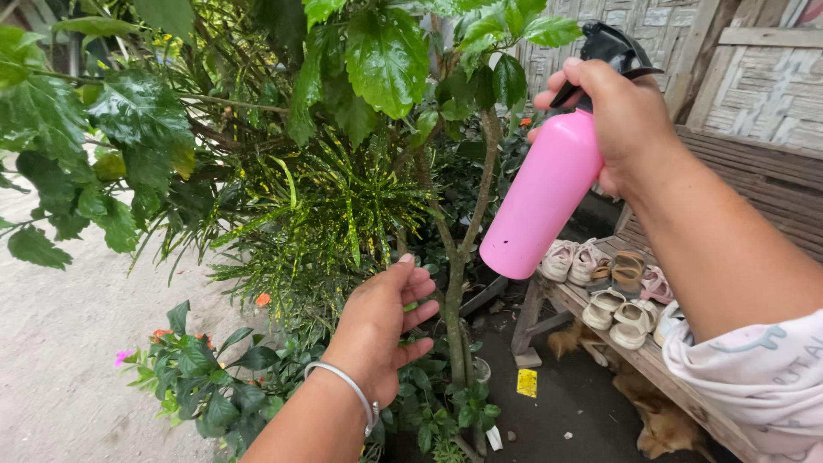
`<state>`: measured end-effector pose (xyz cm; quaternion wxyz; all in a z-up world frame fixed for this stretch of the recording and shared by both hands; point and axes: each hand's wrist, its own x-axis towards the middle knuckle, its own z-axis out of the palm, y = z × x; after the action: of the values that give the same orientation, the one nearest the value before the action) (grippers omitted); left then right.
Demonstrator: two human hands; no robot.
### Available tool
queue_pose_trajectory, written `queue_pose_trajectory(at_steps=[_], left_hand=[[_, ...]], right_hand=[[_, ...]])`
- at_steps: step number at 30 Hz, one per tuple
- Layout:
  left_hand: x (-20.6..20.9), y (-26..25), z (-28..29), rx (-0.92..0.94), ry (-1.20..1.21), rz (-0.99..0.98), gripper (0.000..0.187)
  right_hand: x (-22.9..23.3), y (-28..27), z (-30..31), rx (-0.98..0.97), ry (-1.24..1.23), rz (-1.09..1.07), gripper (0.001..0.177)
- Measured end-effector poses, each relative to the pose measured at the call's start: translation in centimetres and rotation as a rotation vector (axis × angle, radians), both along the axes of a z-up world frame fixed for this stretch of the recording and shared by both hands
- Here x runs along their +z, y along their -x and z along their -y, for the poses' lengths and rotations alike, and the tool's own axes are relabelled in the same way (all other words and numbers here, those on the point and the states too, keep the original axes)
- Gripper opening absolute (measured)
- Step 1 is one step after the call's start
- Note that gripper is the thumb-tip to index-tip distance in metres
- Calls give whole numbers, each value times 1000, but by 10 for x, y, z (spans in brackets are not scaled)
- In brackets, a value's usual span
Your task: The person sprays water on the leaves of several plants by hand using a pink spray bottle and wipes off small debris or insects from the leaves.
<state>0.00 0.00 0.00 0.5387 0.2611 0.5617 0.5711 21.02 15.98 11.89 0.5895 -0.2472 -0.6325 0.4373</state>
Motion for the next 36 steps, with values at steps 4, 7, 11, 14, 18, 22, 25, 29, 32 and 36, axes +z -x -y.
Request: queue_pose_trajectory(at_steps=[4, 7, 11, 14, 18, 22, 25, 29, 32, 36], left_hand=[[1, -3, 0, 20, 1, 6, 38], [0, -5, 0, 40, 8, 12, 37], [-1, -8, -1, 53, 12, 6, 37], [-3, -8, 0, 59, 4, 10, 38], [-6, -8, 2, 73, 7, 1, 38], [-9, -8, 3, 76, 12, -2, 38], [-10, -11, 3, 74, 16, 2, 38], [-10, -16, 5, 70, 35, -10, 38], [-10, -19, 6, 66, 45, -12, 38], [-11, -22, 8, 72, 49, -18, 39]], right_hand=[[-4, -1, -5, -2, 11, -4, 20], [-8, 0, -3, 19, 37, 23, 20], [-10, 11, 3, 64, -23, 69, 19], [-13, 18, 5, 73, -41, 107, 23], [-24, 24, 5, 74, 21, 109, 24], [-36, 24, 11, 65, 59, 86, 22], [-44, 21, 13, 72, 70, 93, 21], [-56, 18, 13, 103, 106, 118, 26], [-61, 18, 18, 93, 126, 111, 24], [-66, 19, 26, 3, 132, 114, 17]])
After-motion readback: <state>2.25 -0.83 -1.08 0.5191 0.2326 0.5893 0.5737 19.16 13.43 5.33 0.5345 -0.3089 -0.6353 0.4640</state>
